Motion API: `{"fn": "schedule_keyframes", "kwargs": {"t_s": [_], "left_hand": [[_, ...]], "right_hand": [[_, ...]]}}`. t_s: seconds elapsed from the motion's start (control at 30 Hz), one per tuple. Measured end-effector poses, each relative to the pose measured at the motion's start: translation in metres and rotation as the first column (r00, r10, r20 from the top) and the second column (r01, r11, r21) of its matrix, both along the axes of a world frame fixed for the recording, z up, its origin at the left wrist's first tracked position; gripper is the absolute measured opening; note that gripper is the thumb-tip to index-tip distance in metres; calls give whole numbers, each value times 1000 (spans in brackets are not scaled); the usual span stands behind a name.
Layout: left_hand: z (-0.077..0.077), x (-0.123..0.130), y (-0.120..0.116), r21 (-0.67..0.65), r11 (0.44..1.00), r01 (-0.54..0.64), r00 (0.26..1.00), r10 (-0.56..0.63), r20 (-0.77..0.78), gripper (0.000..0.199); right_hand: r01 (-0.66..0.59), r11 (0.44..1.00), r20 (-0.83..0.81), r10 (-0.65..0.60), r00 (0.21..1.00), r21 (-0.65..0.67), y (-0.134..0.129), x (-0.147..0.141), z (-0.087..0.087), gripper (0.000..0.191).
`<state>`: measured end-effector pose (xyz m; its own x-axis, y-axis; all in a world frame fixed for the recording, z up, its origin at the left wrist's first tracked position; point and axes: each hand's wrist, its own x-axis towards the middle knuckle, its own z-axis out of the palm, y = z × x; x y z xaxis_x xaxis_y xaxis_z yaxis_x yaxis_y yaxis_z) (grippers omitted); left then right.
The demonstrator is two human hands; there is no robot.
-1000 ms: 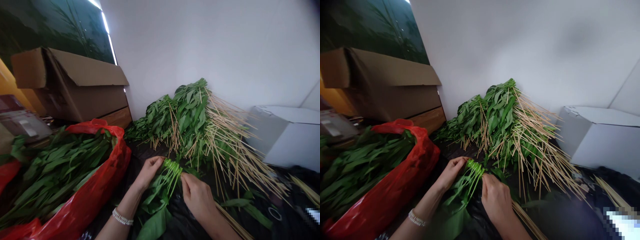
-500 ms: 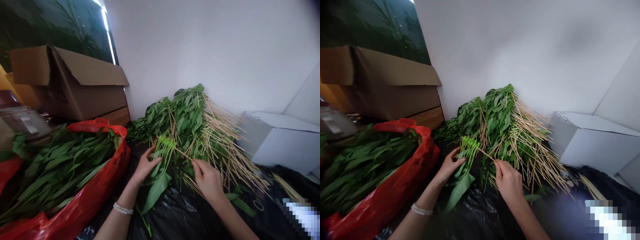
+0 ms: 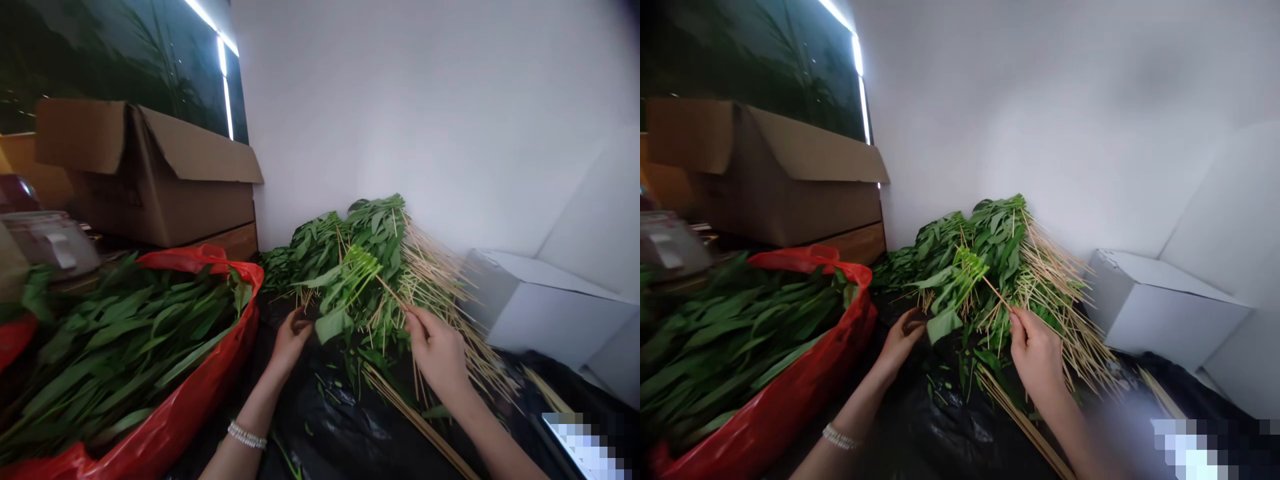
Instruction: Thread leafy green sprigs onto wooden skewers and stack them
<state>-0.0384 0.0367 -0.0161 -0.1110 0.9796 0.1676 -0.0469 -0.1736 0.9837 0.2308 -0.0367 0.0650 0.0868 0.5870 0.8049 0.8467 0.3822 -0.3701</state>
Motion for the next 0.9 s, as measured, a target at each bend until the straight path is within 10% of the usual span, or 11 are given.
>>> {"fn": "schedule_keyframes", "kwargs": {"t_s": [0.37,0.6,0.9], "left_hand": [[2,-2,3,28,1000,10,999,-9,-40,63],[-5,2,4,87,995,-44,998,48,-46,55],[-14,10,-7,350,916,-196,884,320,-341,47]], "right_hand": [[-60,984,-39,54,998,-166,1,18,3,30],[-270,925,-67,262,963,-269,12,5,39,21],[-373,915,-134,354,925,-154,124,-53,107,21]]}}
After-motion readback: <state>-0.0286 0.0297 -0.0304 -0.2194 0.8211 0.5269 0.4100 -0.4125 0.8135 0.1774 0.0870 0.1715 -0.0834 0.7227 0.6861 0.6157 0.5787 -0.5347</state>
